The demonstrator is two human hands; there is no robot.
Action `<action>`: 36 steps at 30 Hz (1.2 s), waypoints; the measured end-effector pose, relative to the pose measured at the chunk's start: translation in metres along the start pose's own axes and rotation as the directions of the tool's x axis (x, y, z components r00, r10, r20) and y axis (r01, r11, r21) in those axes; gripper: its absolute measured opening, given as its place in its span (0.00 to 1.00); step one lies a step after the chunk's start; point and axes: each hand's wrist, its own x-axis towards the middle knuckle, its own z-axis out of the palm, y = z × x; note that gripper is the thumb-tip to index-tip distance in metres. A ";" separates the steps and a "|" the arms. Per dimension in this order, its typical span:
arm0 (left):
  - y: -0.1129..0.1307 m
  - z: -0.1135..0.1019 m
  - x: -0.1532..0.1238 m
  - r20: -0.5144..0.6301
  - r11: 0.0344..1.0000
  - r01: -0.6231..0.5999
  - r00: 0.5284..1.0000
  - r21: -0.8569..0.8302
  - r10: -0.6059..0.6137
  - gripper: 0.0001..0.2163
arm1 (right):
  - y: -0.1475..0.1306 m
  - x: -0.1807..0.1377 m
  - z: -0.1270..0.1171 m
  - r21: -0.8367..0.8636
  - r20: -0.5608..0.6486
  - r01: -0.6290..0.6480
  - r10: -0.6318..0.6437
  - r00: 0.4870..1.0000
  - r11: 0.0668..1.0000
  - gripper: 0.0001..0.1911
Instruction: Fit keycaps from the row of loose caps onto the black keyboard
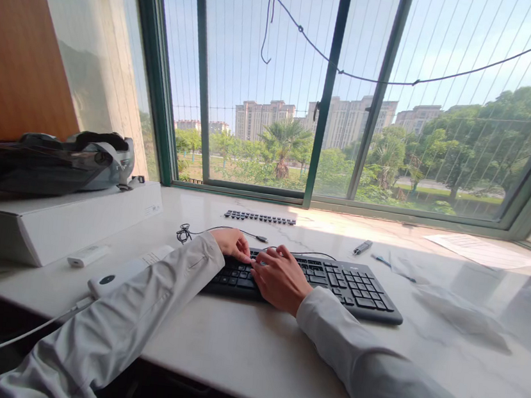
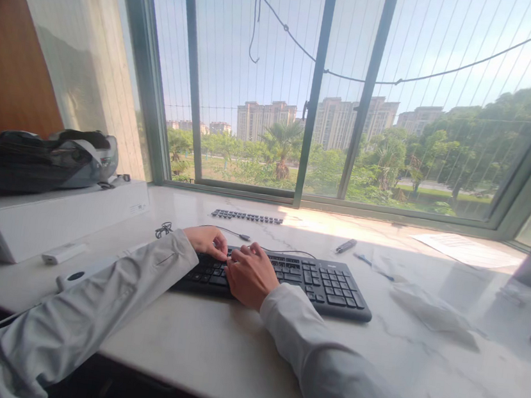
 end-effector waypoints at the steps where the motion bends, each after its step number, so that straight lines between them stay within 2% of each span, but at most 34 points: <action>1: -0.001 0.000 0.001 0.007 1.000 0.010 1.000 -0.007 -0.010 0.22 | -0.001 0.001 0.000 -0.007 0.003 0.004 -0.004 1.000 1.000 0.16; 6: -0.002 0.002 0.004 0.010 0.997 0.075 0.997 -0.028 -0.075 0.25 | -0.006 0.002 0.001 -0.039 -0.007 0.032 -0.032 0.999 0.999 0.19; 15: 0.002 0.003 0.004 -0.015 0.994 0.083 0.996 0.073 -0.082 0.22 | -0.009 0.003 0.000 -0.054 0.006 0.038 -0.038 0.999 0.998 0.19; 21: 0.001 0.000 0.000 0.005 0.995 0.100 0.995 -0.029 -0.100 0.24 | -0.010 0.002 0.000 -0.057 -0.006 -0.001 0.001 1.000 0.998 0.19; 23: -0.002 -0.005 -0.002 -0.033 0.991 0.109 0.993 -0.076 -0.112 0.24 | -0.010 0.001 0.000 -0.050 -0.023 -0.029 0.028 0.999 0.998 0.19; 25: -0.008 -0.009 -0.003 -0.149 0.988 0.111 0.981 -0.104 -0.125 0.23 | -0.010 0.000 0.000 -0.017 -0.051 -0.064 0.063 0.997 0.998 0.20; 28: -0.020 -0.013 -0.002 -0.375 0.984 0.148 0.911 -0.094 -0.173 0.18 | -0.010 -0.002 0.001 0.055 -0.057 -0.086 0.089 0.994 0.995 0.22; 31: -0.031 -0.011 0.000 -0.548 0.955 0.296 0.800 0.005 -0.245 0.13 | -0.010 -0.003 0.002 0.092 -0.051 -0.105 0.110 0.993 0.990 0.23; 34: -0.036 -0.008 -0.001 -0.659 0.882 0.457 0.699 0.113 -0.278 0.11 | -0.009 -0.004 0.003 0.116 -0.058 -0.121 0.128 0.990 0.986 0.23; 36: -0.038 -0.007 -0.002 -0.696 0.837 0.521 0.663 0.165 -0.276 0.11 | -0.009 -0.004 0.004 0.129 -0.063 -0.126 0.135 0.989 0.984 0.24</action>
